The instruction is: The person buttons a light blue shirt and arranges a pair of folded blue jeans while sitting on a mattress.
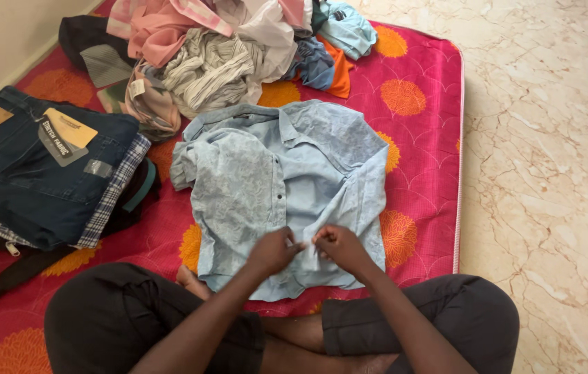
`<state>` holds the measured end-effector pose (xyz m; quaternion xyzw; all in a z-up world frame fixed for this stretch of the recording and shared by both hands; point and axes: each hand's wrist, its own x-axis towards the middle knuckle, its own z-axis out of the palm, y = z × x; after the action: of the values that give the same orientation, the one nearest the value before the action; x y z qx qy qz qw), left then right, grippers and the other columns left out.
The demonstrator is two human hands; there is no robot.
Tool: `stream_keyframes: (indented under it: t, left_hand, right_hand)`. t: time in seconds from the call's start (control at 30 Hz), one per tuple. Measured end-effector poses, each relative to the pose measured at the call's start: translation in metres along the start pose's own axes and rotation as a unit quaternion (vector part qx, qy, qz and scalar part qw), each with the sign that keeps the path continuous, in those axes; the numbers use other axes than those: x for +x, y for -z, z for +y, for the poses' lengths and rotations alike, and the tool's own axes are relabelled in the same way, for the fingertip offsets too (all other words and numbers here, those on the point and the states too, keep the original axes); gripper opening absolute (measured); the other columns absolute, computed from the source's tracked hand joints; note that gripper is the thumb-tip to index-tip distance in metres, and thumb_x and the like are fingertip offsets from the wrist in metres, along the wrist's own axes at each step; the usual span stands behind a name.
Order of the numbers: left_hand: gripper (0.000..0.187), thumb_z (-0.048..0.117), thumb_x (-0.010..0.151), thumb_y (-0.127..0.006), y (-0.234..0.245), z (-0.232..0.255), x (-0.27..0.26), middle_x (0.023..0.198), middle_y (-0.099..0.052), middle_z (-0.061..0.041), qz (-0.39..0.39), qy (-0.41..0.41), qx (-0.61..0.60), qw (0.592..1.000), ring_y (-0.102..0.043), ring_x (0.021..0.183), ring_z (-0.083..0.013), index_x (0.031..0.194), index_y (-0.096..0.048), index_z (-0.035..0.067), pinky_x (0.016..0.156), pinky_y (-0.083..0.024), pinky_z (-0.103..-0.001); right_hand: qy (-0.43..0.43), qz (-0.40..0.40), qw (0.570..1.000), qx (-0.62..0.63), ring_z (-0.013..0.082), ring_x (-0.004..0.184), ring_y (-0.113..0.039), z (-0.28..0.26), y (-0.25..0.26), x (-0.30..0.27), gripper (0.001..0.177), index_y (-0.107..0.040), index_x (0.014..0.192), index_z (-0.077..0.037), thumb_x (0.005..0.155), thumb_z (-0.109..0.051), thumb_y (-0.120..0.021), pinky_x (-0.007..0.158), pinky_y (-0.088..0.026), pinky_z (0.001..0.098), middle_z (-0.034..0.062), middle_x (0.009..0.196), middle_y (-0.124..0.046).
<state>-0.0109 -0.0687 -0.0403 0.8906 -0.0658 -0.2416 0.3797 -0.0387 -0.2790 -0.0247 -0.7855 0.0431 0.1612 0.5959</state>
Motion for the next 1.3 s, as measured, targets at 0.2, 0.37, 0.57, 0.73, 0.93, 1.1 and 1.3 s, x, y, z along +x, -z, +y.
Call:
stream_keyframes:
  t: [0.2,0.37,0.57,0.73,0.93,1.1,1.3]
  left_hand:
    - [0.028,0.033,0.092,-0.071,-0.019,0.007,0.002,0.084,-0.069,-0.005,-0.066,0.036,-0.416,0.906,-0.066,0.074,-0.0159,0.094,-0.065,0.006,0.064,-0.054,-0.032]
    - [0.021,0.007,0.085,-0.067,-0.004,0.012,-0.003,0.091,-0.075,-0.004,-0.066,0.011,-0.443,0.894,-0.071,0.073,-0.0159,0.103,-0.056,0.002,0.062,-0.058,-0.031]
    - [0.035,0.017,0.093,-0.071,-0.007,0.020,-0.012,0.091,-0.071,-0.009,-0.090,0.090,-0.372,0.920,-0.065,0.075,-0.0143,0.122,-0.057,0.004,0.063,-0.053,-0.030]
    - [0.039,0.013,0.089,-0.068,-0.005,0.022,-0.011,0.090,-0.073,-0.010,-0.097,0.064,-0.429,0.896,-0.071,0.073,-0.0172,0.126,-0.057,0.002,0.063,-0.057,-0.032]
    - [0.041,0.011,0.087,-0.072,0.005,0.027,-0.011,0.087,-0.074,-0.008,-0.098,0.043,-0.444,0.890,-0.071,0.071,-0.0160,0.125,-0.058,0.000,0.063,-0.060,-0.031]
    - [0.033,0.011,0.088,-0.076,-0.008,0.021,-0.007,0.087,-0.075,-0.006,-0.102,-0.021,-0.354,0.929,-0.071,0.073,-0.0140,0.117,-0.067,0.000,0.062,-0.057,-0.030]
    - [0.042,0.014,0.087,-0.069,-0.030,0.046,-0.049,0.091,-0.075,-0.010,-0.043,-0.228,-0.103,0.967,-0.073,0.079,-0.0273,0.128,-0.063,0.013,0.071,-0.056,-0.040]
  right_hand:
    - [-0.001,-0.145,0.972,-0.186,0.0101,0.069,-0.059,-0.013,0.013,-0.019,0.027,-0.070,0.088,-0.004,0.092,-0.031,-0.072,0.064,-0.050,0.0320,0.0029,0.074,-0.069]
    - [0.026,-0.125,0.934,-0.333,0.0121,0.070,-0.068,0.000,0.041,-0.014,0.022,-0.077,0.085,-0.008,0.086,-0.028,-0.069,0.067,-0.054,0.0304,0.0030,0.077,-0.074]
    - [-0.040,0.025,0.966,-0.253,0.0155,0.063,-0.068,-0.014,0.047,-0.006,0.033,-0.071,0.086,-0.005,0.092,-0.038,-0.070,0.062,-0.054,0.0330,0.0085,0.069,-0.072]
    - [0.038,0.050,0.971,-0.231,0.0161,0.062,-0.066,-0.035,0.027,-0.019,0.030,-0.069,0.098,-0.005,0.087,-0.033,-0.075,0.059,-0.052,0.0331,0.0078,0.071,-0.070]
    - [0.000,0.061,0.984,-0.166,0.0141,0.066,-0.072,-0.054,0.016,-0.026,0.041,-0.065,0.114,-0.008,0.084,-0.033,-0.078,0.061,-0.055,0.0298,0.0071,0.083,-0.074]
    - [-0.040,0.129,0.980,-0.145,0.0184,0.074,-0.077,-0.042,0.023,-0.017,0.052,-0.062,0.122,-0.008,0.088,-0.046,-0.072,0.067,-0.057,0.0315,0.0084,0.093,-0.076]
    - [0.081,0.272,0.924,-0.256,0.0436,0.103,-0.066,-0.020,0.038,-0.004,0.107,-0.033,0.145,0.001,0.068,-0.042,-0.095,0.078,-0.053,0.0464,0.0292,0.121,-0.062]
